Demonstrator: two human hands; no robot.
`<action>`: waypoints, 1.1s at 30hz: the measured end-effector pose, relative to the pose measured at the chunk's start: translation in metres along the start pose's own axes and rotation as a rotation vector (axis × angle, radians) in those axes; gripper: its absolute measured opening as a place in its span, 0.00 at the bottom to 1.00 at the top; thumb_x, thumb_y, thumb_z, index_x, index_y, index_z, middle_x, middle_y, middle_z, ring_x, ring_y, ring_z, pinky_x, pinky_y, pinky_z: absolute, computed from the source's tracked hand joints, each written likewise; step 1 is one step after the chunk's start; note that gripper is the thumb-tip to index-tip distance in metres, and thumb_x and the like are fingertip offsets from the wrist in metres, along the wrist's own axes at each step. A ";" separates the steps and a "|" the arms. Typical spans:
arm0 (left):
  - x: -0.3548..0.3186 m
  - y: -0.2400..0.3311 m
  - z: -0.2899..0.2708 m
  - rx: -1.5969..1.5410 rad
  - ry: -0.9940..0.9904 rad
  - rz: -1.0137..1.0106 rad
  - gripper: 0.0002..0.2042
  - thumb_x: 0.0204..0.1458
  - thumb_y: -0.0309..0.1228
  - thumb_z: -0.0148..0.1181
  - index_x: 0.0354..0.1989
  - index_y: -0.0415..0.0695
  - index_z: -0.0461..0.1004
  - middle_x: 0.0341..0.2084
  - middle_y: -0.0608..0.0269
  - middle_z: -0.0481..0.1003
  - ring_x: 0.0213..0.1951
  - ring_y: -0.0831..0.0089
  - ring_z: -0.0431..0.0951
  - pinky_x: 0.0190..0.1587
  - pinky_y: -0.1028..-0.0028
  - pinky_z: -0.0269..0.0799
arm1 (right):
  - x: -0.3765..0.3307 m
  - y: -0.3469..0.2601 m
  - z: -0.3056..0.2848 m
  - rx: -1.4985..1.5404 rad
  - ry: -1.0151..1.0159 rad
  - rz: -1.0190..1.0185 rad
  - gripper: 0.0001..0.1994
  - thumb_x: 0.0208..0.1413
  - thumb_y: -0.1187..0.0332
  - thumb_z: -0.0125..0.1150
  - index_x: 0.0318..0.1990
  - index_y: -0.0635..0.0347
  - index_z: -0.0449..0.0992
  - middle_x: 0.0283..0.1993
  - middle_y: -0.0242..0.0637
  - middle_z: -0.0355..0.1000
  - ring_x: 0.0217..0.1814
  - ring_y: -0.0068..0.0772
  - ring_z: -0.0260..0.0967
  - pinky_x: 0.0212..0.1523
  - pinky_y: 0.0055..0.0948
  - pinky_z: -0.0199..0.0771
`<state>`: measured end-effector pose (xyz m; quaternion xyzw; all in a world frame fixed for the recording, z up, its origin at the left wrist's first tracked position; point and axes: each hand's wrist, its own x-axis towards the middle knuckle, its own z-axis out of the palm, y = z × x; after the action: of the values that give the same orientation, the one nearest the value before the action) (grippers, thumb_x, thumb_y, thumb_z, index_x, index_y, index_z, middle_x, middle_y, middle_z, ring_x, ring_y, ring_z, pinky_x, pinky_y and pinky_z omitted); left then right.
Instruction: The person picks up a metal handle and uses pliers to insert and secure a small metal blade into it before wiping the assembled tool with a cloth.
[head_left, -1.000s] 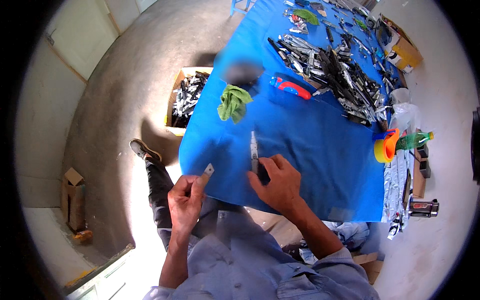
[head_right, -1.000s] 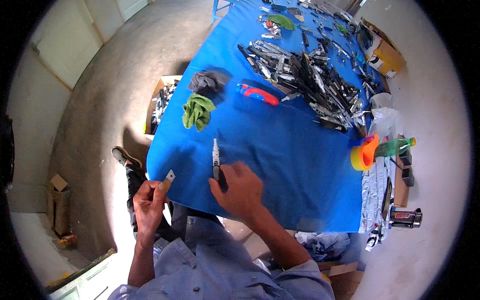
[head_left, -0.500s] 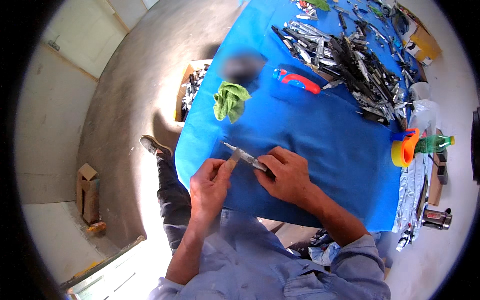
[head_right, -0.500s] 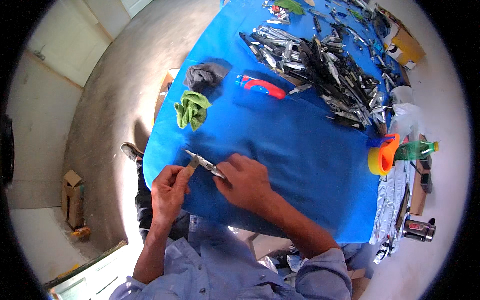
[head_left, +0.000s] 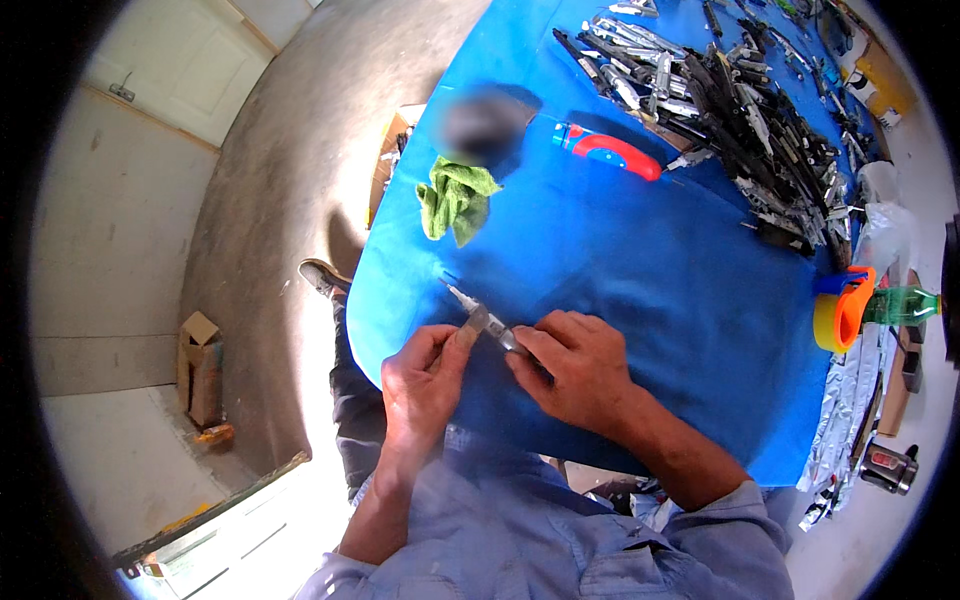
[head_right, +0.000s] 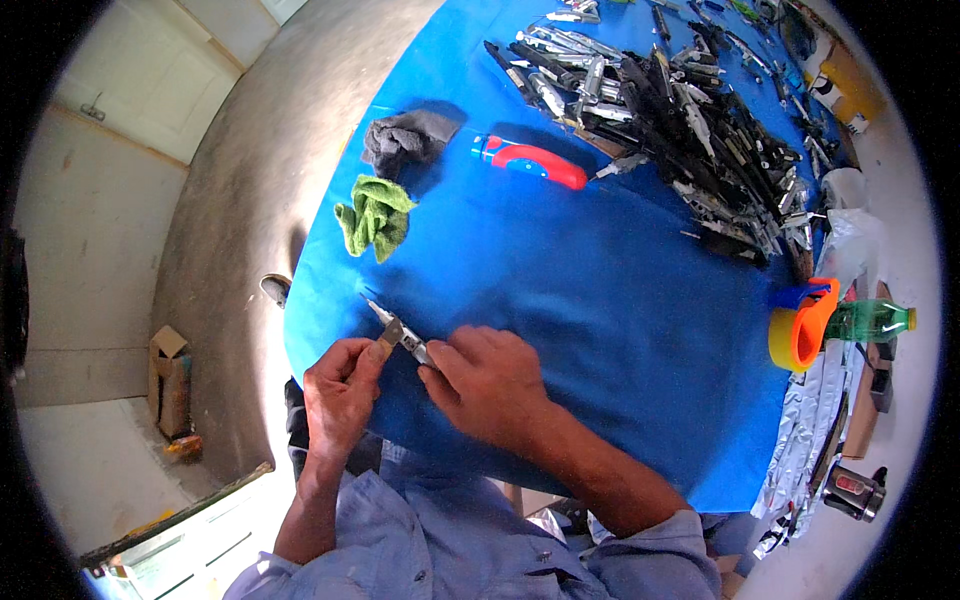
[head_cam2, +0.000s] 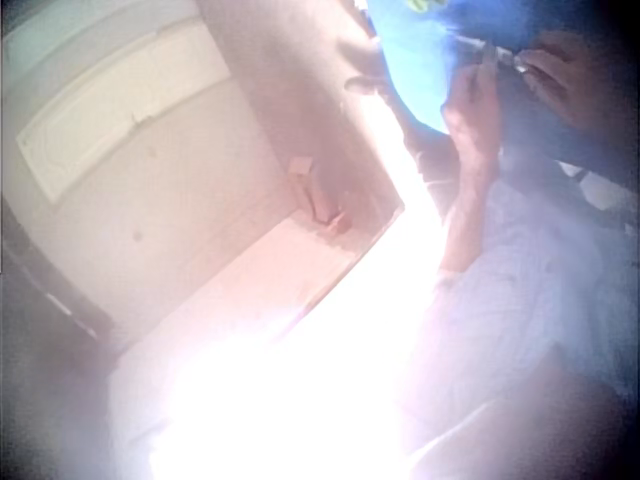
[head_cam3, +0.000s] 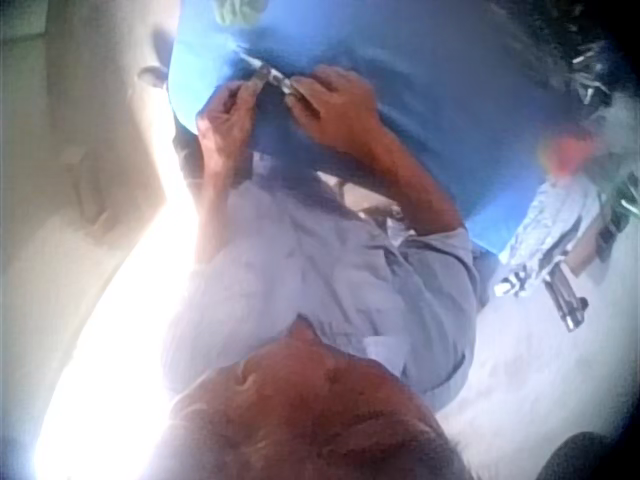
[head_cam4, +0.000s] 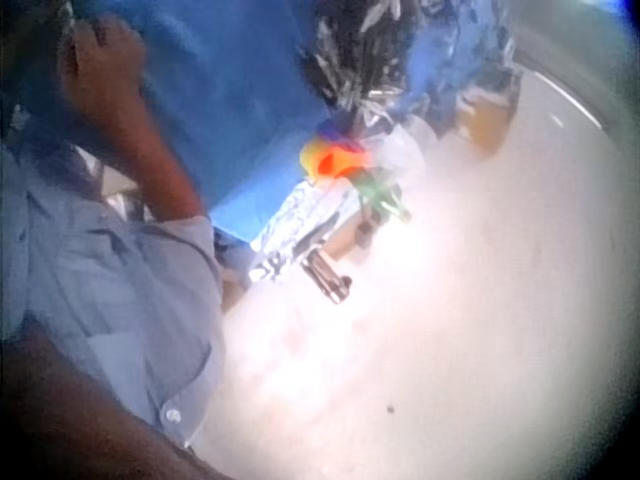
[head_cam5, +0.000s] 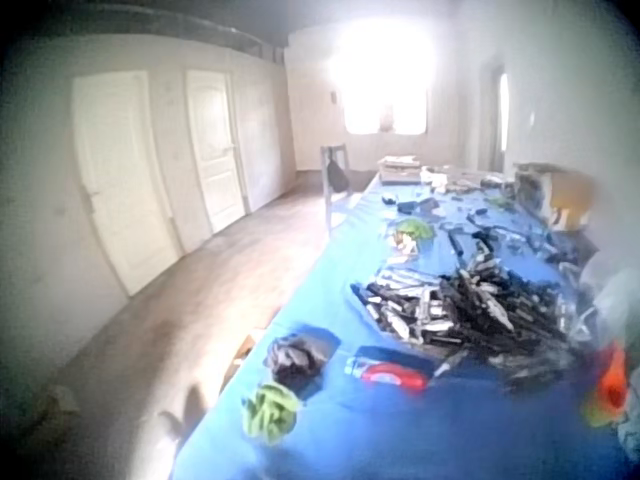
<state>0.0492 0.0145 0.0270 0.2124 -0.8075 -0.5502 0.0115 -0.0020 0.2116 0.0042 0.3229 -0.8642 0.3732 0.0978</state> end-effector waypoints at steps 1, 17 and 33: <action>0.000 -0.001 0.001 0.003 0.001 0.014 0.10 0.66 0.33 0.66 0.40 0.37 0.82 0.22 0.73 0.75 0.24 0.87 0.69 0.26 0.80 0.62 | 0.000 0.001 0.000 -0.013 0.008 -0.008 0.13 0.52 0.63 0.73 0.42 0.55 0.80 0.32 0.35 0.73 0.32 0.42 0.74 0.32 0.41 0.71; -0.001 0.001 0.004 0.061 0.012 0.078 0.10 0.66 0.32 0.65 0.38 0.37 0.83 0.23 0.76 0.74 0.26 0.89 0.66 0.26 0.81 0.60 | -0.003 0.001 0.001 -0.013 0.022 -0.010 0.11 0.50 0.63 0.75 0.39 0.54 0.81 0.32 0.33 0.73 0.31 0.38 0.73 0.31 0.39 0.69; -0.003 0.000 0.004 0.048 0.021 0.108 0.10 0.67 0.31 0.64 0.37 0.37 0.82 0.22 0.77 0.73 0.26 0.90 0.65 0.25 0.81 0.57 | -0.002 0.000 -0.003 -0.026 0.010 -0.006 0.11 0.50 0.63 0.75 0.39 0.53 0.81 0.32 0.33 0.73 0.30 0.36 0.72 0.30 0.38 0.69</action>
<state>0.0507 0.0189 0.0260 0.1748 -0.8307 -0.5267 0.0445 -0.0004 0.2143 0.0053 0.3223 -0.8675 0.3633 0.1073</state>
